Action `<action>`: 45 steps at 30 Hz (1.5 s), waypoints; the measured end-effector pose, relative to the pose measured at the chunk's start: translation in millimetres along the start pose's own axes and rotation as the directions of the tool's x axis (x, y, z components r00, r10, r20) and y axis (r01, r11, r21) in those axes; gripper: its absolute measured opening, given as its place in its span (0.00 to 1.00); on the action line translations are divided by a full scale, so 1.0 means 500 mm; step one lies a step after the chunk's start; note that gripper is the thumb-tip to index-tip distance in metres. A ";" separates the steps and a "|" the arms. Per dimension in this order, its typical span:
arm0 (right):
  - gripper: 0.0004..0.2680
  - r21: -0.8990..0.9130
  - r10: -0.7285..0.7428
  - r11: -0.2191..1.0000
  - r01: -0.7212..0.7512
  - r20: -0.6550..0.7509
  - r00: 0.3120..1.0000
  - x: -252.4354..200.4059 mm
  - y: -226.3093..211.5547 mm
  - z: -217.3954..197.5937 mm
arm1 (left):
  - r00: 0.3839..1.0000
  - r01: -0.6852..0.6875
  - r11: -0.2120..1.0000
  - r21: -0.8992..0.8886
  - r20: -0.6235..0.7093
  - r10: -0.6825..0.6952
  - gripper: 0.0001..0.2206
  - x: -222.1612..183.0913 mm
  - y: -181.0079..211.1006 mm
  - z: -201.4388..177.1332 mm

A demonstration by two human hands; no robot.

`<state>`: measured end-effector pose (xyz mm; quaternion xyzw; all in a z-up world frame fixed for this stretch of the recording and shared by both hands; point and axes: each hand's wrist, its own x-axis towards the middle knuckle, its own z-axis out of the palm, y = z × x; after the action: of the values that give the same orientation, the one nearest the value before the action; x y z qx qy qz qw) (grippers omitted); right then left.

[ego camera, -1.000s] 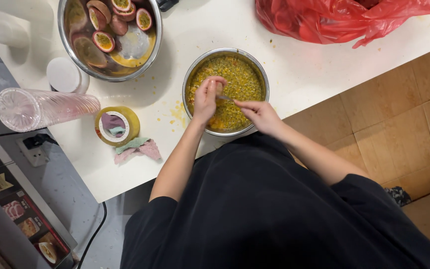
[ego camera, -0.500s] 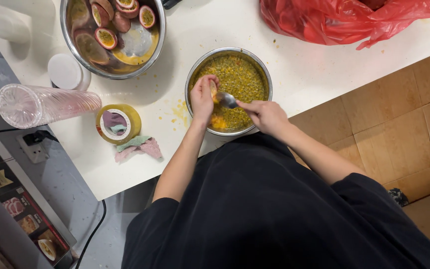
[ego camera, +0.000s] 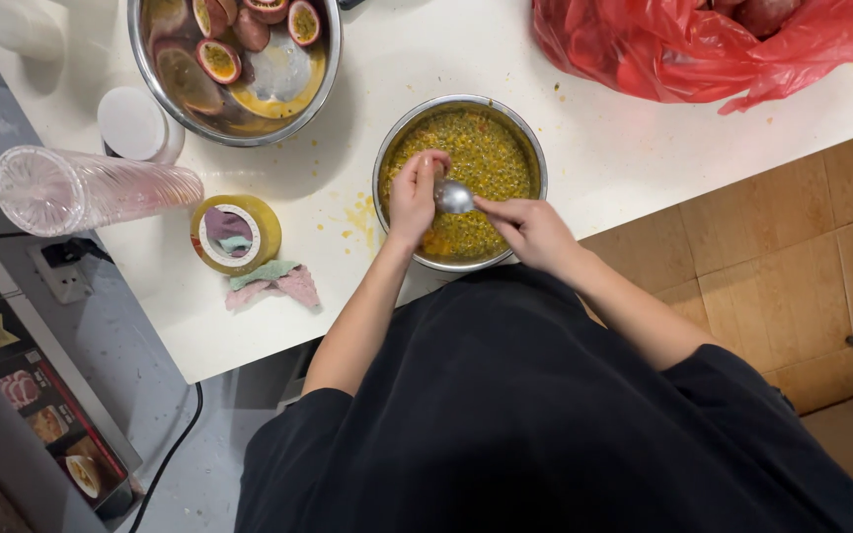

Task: Scoop passion fruit pulp out of halved passion fruits into a bowl using a spoon.

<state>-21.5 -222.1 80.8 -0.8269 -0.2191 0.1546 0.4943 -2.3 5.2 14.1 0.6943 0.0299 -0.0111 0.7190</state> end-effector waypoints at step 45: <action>0.16 -0.220 0.026 0.975 -0.016 0.042 0.999 0.021 0.010 0.151 | 0.877 -0.244 0.801 0.547 -0.228 0.423 0.16 -0.087 -0.017 -0.107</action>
<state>-47.0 -162.1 41.1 -0.8751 -0.2371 0.1530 0.3931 -47.5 57.4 6.3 0.8422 0.0246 0.2299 0.4871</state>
